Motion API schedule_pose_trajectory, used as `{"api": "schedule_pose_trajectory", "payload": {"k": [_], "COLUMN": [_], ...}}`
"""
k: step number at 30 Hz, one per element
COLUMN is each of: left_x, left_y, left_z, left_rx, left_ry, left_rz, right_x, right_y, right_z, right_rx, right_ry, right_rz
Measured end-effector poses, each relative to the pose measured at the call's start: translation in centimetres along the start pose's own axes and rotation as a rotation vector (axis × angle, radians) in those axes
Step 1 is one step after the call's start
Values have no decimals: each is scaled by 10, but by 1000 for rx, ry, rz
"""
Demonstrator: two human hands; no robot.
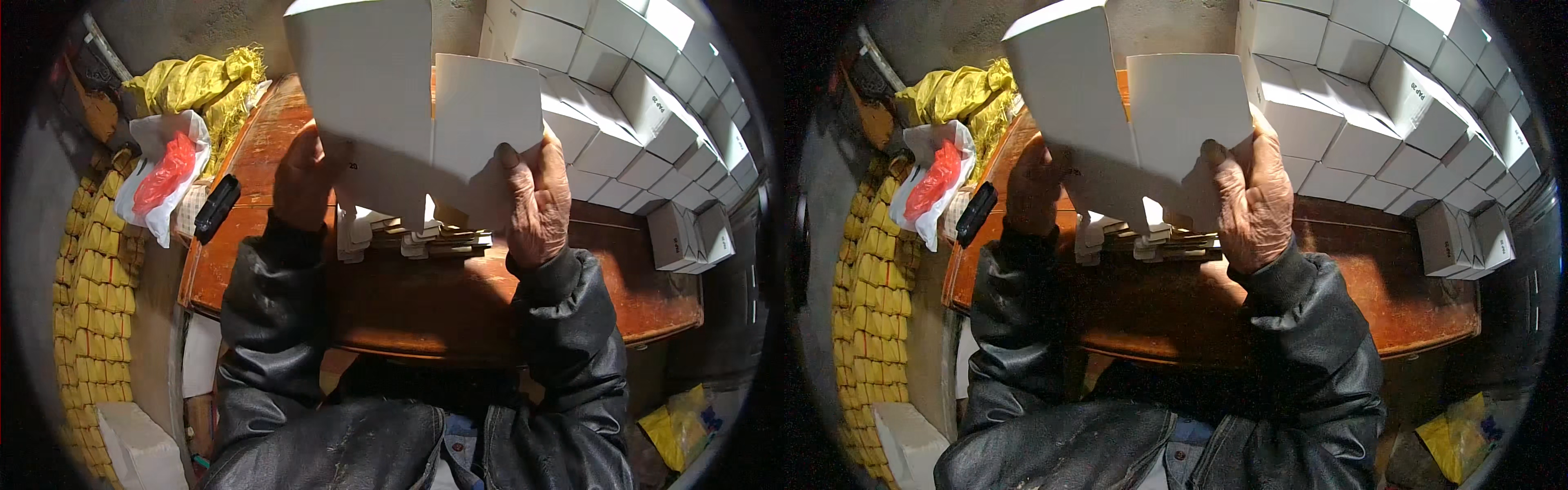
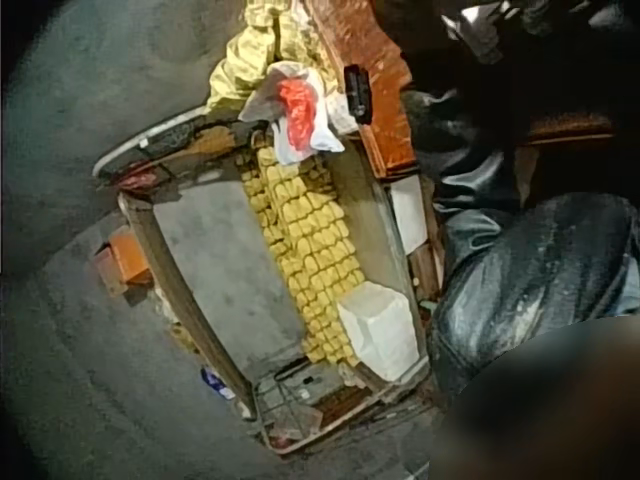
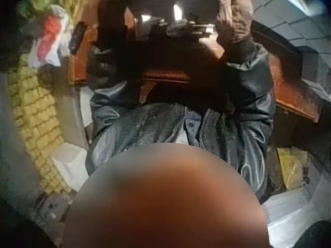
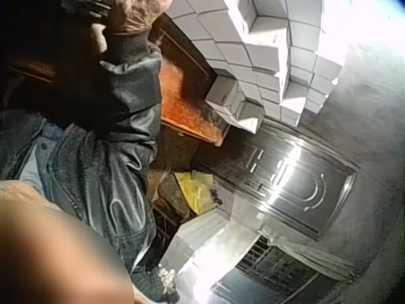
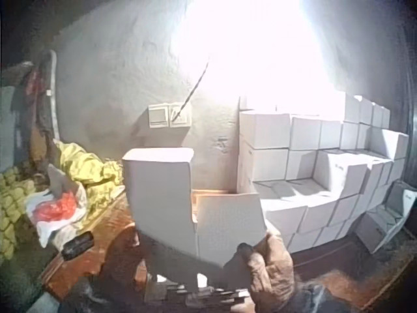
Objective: Manually folding and assembling cardboard boxes at a workstation.
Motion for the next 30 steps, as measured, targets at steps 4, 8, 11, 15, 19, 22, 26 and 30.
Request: {"api": "schedule_pose_trajectory", "payload": {"k": [4, 8, 11, 15, 19, 22, 26, 30], "left_x": [-34, -59, -66, -86, -92, -86, -80, -68], "left_y": [-7, -8, -9, -14, -18, -16, -26, -38], "left_z": [-12, -23, -29, -51, -55, -53, -36, -7], "left_rx": [-59, -142, -205, -175, -59, 51, 121, 308], "left_ry": [23, -41, -76, -107, -191, -180, -371, -753], "left_rz": [107, 181, 198, 213, 226, 248, 320, 402], "right_x": [-8, -12, -13, -1, 4, 6, 0, 18], "right_y": [2, -3, -4, -3, -7, -11, -13, -9], "right_z": [15, 28, 35, 51, 62, 72, 82, 71], "right_rx": [261, 303, 343, 424, 531, 568, 600, 582], "right_ry": [-95, -193, -239, -366, -366, -347, -355, -359], "right_rz": [11, 42, 35, -43, -86, -86, 23, -76]}}
Point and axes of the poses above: each hand's wrist, its own y-axis towards the middle knuckle, its own x-axis out of the back of the hand, z = x × y, the point moved 9 cm from there along y, towards the middle knuckle, and after that the axes turned 11 degrees about -y, right-handed, at the moved point
